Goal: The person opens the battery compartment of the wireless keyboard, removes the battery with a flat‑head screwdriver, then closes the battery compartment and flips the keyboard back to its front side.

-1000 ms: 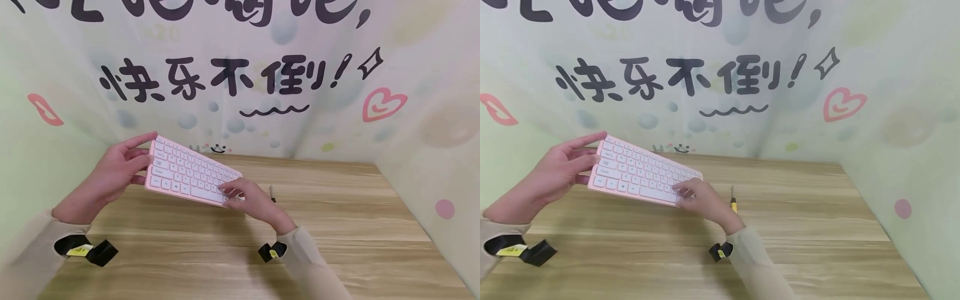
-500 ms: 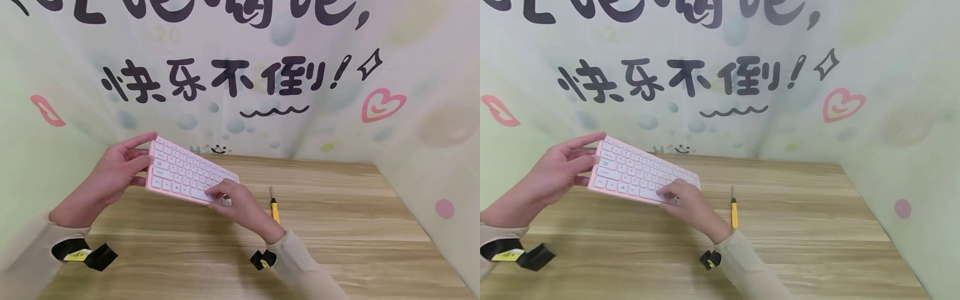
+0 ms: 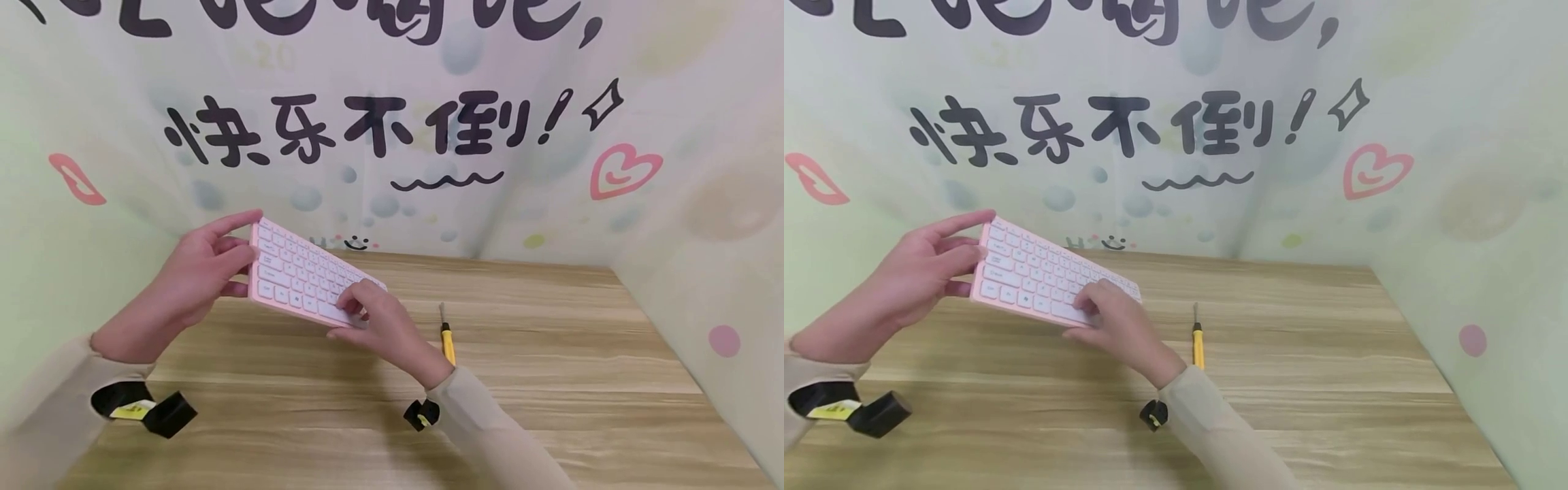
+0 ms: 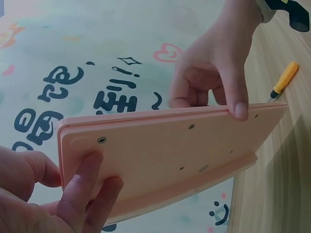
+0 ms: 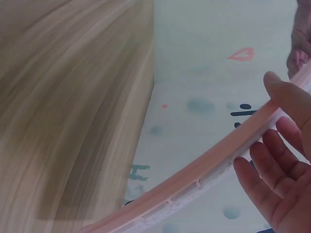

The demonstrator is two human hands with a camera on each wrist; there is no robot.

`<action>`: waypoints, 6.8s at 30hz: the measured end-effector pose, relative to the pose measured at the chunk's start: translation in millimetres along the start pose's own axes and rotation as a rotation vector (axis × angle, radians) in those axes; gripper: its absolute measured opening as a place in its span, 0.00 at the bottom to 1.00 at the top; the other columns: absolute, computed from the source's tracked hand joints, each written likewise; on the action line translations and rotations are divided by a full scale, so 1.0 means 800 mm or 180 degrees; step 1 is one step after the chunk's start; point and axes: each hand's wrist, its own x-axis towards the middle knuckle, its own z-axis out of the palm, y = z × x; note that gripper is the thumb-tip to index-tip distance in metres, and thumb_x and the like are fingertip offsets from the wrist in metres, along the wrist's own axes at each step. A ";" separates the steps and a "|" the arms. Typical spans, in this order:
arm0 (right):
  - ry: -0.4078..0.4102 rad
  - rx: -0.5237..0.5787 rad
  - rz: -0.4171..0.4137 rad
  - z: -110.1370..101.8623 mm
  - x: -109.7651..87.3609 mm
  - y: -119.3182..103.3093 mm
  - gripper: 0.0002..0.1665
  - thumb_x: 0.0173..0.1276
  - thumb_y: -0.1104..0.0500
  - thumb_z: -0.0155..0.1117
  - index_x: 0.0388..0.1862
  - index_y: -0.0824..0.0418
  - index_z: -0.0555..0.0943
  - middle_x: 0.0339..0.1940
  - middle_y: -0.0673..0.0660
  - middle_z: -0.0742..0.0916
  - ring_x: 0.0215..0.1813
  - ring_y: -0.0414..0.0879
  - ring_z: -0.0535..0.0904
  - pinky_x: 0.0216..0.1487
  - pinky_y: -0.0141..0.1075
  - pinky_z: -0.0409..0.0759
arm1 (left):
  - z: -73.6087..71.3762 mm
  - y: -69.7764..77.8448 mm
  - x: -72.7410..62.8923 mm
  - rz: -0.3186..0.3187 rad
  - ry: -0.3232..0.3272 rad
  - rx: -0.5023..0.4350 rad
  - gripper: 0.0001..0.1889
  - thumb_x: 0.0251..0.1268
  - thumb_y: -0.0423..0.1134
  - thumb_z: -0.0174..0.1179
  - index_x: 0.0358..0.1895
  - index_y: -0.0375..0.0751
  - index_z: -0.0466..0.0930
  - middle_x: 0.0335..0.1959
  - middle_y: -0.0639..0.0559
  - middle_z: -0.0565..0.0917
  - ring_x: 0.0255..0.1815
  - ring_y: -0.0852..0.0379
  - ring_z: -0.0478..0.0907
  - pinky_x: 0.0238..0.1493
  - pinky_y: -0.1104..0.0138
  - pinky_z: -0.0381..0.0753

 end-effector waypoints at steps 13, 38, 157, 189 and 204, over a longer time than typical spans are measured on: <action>0.0624 -0.0399 -0.0313 0.001 0.002 0.000 0.14 0.51 0.65 0.72 0.36 0.62 0.78 0.34 0.53 0.81 0.35 0.40 0.78 0.29 0.29 0.78 | 0.009 0.019 0.011 -0.0193 0.0100 -0.0140 0.31 0.65 0.32 0.44 0.72 0.43 0.48 0.54 0.33 0.69 0.31 0.59 0.79 0.32 0.65 0.81; 0.1318 -0.0605 -0.0155 -0.001 0.023 -0.008 0.12 0.50 0.72 0.68 0.33 0.62 0.79 0.33 0.54 0.82 0.34 0.42 0.79 0.34 0.32 0.78 | 0.031 0.041 0.026 -0.0212 0.0459 -0.0697 0.33 0.61 0.28 0.49 0.70 0.45 0.53 0.48 0.40 0.67 0.38 0.56 0.77 0.35 0.65 0.80; 0.2298 0.1522 0.0331 -0.038 0.024 0.008 0.14 0.52 0.77 0.63 0.39 0.75 0.72 0.35 0.63 0.78 0.38 0.49 0.78 0.25 0.38 0.81 | 0.139 -0.164 0.046 -0.0974 0.0578 -0.3072 0.07 0.64 0.29 0.52 0.40 0.43 0.64 0.39 0.53 0.71 0.39 0.60 0.70 0.43 0.70 0.74; 0.1990 0.1604 0.0069 -0.050 0.027 0.016 0.15 0.59 0.68 0.62 0.43 0.72 0.71 0.36 0.59 0.78 0.35 0.48 0.77 0.28 0.40 0.81 | 0.133 -0.186 0.061 -0.0761 0.0299 -0.3365 0.15 0.63 0.18 0.44 0.42 0.43 0.61 0.38 0.51 0.70 0.34 0.59 0.75 0.41 0.68 0.78; 0.2005 0.1685 0.0051 -0.063 0.024 0.027 0.29 0.57 0.66 0.62 0.55 0.65 0.63 0.42 0.58 0.76 0.39 0.49 0.76 0.30 0.36 0.81 | 0.129 -0.194 0.060 -0.0786 0.0359 -0.3072 0.19 0.60 0.18 0.49 0.47 0.44 0.60 0.45 0.48 0.65 0.38 0.58 0.74 0.41 0.70 0.77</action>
